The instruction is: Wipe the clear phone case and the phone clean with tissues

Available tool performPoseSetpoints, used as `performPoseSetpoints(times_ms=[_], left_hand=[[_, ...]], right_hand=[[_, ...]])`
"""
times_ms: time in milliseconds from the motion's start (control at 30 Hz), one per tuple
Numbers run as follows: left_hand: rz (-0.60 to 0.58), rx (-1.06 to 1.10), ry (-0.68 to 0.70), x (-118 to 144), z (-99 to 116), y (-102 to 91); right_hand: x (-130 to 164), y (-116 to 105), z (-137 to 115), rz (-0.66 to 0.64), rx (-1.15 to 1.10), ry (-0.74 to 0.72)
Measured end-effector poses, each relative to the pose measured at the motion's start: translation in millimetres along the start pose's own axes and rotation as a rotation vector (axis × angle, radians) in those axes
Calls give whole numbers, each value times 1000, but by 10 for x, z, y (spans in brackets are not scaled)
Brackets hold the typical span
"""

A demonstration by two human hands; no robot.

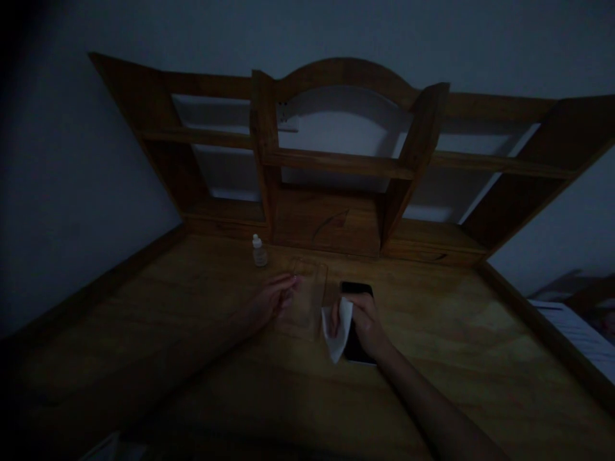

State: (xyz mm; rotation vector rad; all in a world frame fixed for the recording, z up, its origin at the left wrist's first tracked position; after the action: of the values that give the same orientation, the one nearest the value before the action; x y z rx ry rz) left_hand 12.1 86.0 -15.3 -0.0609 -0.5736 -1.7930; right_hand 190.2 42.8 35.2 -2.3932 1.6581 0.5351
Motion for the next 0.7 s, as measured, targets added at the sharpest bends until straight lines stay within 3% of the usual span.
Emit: performPoseSetpoints(times_ms=[233, 333, 533, 600, 700], left_hand=[[-81, -100, -34, 28, -81, 85], [-76, -130, -33, 57, -45, 114], [58, -233, 69, 136, 448, -17], [31, -376, 85, 184, 646, -23], [-44, -609, 40, 212, 763, 19]], right_hand=[[-155, -858, -57, 454, 0, -145], [-159, -1118, -2, 591, 22, -174], [-136, -1426, 177, 721, 33, -176], [-121, -1538, 202, 747, 38, -172], [-96, -1714, 226, 785, 34, -162]])
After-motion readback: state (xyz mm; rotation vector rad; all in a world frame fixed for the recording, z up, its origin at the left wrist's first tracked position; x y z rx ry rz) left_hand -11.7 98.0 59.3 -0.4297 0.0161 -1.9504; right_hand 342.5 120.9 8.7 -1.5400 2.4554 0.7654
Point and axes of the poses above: each hand's wrist, its own x-axis away from the middle knuckle, its own y-axis out of the palm, z = x × y, the point moved 8 cm from there along -x, towards the middle knuckle, and after that the axes turned 8 degrees about -y, right-handed, at the moved point
